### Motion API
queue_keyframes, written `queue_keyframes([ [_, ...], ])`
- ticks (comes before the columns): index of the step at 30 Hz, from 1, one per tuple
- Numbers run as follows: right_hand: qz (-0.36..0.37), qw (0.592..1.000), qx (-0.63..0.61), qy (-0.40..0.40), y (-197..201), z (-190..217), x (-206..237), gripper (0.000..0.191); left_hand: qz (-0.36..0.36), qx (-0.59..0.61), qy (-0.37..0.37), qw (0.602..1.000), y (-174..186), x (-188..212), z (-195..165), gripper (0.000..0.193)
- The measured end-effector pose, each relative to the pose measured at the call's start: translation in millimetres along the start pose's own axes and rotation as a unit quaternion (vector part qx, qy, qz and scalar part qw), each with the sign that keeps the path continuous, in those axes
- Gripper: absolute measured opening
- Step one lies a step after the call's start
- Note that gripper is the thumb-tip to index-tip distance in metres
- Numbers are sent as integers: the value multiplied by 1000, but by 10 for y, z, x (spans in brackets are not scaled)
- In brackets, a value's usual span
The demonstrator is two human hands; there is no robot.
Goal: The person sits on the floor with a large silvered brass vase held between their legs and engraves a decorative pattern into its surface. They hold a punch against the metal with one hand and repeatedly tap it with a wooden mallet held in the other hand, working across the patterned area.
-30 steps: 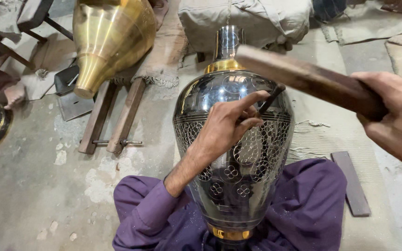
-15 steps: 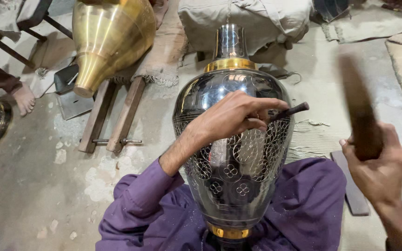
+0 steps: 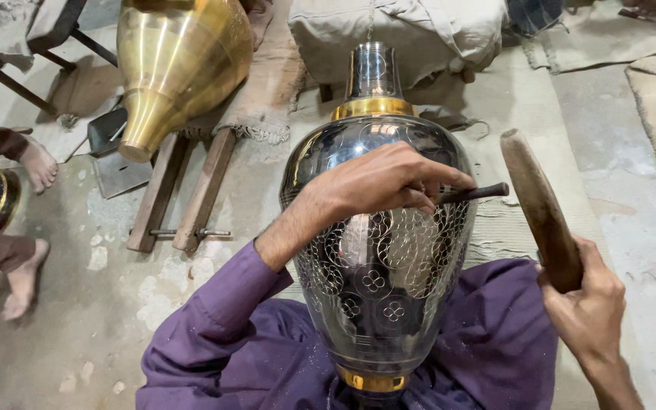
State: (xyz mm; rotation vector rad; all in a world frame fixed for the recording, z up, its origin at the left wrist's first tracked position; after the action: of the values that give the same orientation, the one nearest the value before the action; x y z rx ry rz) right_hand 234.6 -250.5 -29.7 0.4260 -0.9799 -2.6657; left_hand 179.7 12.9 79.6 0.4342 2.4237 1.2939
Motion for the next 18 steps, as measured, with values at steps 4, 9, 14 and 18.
queue_keyframes([
  [4, -29, 981, -189, -17, -61, -59, 80, 37, 44, -6, 16, 999, -53, -27, -5, 54],
  [9, -38, 999, 15, -1, -251, -127, 166, 41, 37, -25, -36, 998, -80, -46, -96, 50],
  [14, -12, 993, -119, -16, -385, -299, 154, 38, 45, -91, -50, 994, -178, -67, -118, 50],
  [18, -29, 988, -144, 45, -298, -169, 80, 35, 71, -39, 90, 993, -217, 46, 109, 46],
])
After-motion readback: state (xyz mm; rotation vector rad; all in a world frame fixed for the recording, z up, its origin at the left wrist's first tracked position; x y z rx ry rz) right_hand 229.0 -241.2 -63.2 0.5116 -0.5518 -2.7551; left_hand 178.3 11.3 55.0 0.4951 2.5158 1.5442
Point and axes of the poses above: each hand's wrist, its own x-axis away from the middle knuckle, its own y-axis out of the back of the hand, z = x × y, the point moved 8 cm from there along -x, towards the middle knuckle, and after that the axes turned 9 degrees about -y, right-handed, at the moved point
